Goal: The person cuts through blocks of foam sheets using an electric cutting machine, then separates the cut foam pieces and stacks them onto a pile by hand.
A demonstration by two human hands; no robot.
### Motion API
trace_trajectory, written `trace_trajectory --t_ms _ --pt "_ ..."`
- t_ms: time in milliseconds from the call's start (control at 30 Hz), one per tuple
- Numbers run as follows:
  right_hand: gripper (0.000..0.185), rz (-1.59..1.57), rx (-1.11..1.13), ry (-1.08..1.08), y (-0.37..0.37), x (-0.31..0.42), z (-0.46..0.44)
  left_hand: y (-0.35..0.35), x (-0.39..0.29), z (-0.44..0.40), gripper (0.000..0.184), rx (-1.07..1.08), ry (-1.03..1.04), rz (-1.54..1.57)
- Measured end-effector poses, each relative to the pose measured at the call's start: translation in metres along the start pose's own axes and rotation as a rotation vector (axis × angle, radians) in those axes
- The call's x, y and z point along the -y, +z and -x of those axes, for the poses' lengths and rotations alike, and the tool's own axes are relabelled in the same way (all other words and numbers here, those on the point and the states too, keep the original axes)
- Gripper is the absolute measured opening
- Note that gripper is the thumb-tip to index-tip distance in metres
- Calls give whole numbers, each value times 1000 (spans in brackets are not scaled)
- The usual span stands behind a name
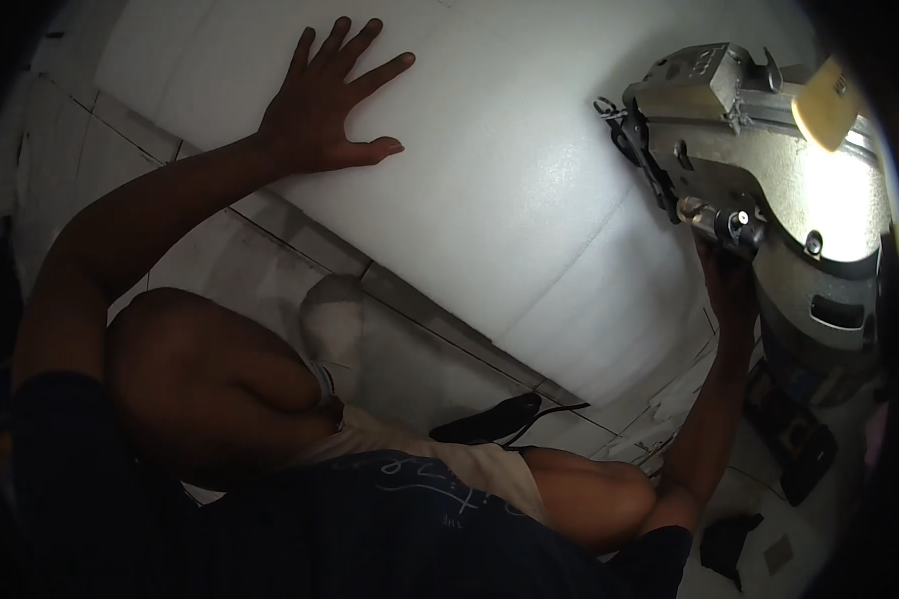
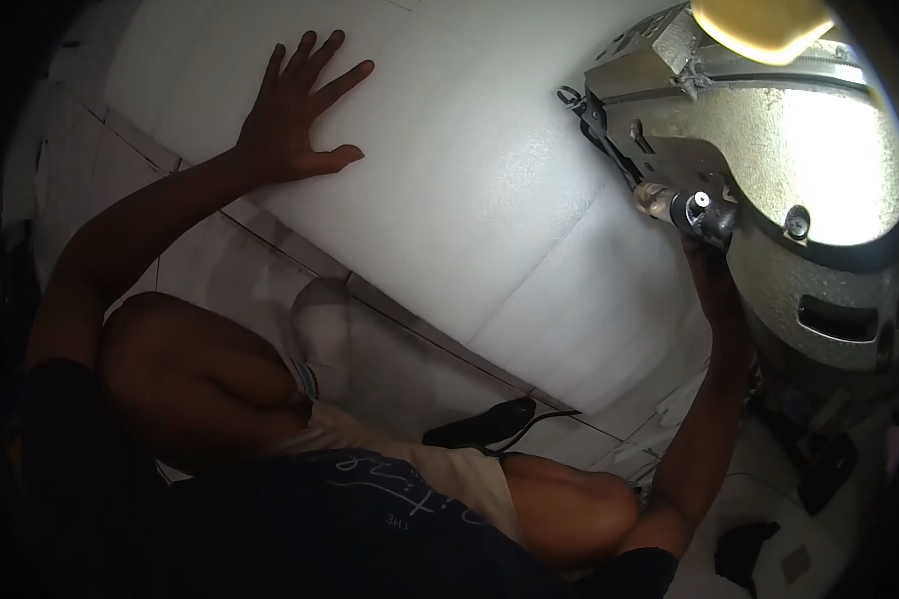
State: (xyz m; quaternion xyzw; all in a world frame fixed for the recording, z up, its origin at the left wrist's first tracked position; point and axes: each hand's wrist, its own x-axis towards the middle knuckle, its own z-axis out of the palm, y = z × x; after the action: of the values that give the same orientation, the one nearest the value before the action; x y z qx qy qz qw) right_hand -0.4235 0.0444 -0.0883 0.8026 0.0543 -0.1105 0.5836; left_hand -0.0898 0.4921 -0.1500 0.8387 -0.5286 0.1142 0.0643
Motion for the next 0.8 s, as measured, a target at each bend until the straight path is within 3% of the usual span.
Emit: trace_trajectory --t_ms 133,233,267,367,433,533,633,667,767,800 --pt "50 318 -152 7 -22 -2 -1 -4 -8 -3 88 -26 16 2" --pt "47 171 -277 21 -46 -12 3 -11 -13 0 87 -29 14 -6" --pt "48 278 -316 65 -42 -13 -2 -16 -15 -1 90 -32 11 29" --pt "50 -137 -340 278 -20 11 12 -12 -19 -5 90 -69 52 33" --pt "49 -15 -229 191 -27 8 21 -14 -21 1 90 -92 60 39" --pt "47 -80 -226 247 -52 -2 23 -21 -24 2 89 -125 86 33" --pt "45 -84 -403 330 -84 -11 28 -20 -27 1 89 -100 95 83" --pt "45 -447 -324 301 -89 -16 28 -19 -27 0 89 -105 88 84" --pt "48 -706 -236 339 -116 -23 24 -24 -17 -3 89 -96 31 249" --pt "50 -841 -137 334 -123 -28 21 -28 -11 -3 81 -153 -7 350"
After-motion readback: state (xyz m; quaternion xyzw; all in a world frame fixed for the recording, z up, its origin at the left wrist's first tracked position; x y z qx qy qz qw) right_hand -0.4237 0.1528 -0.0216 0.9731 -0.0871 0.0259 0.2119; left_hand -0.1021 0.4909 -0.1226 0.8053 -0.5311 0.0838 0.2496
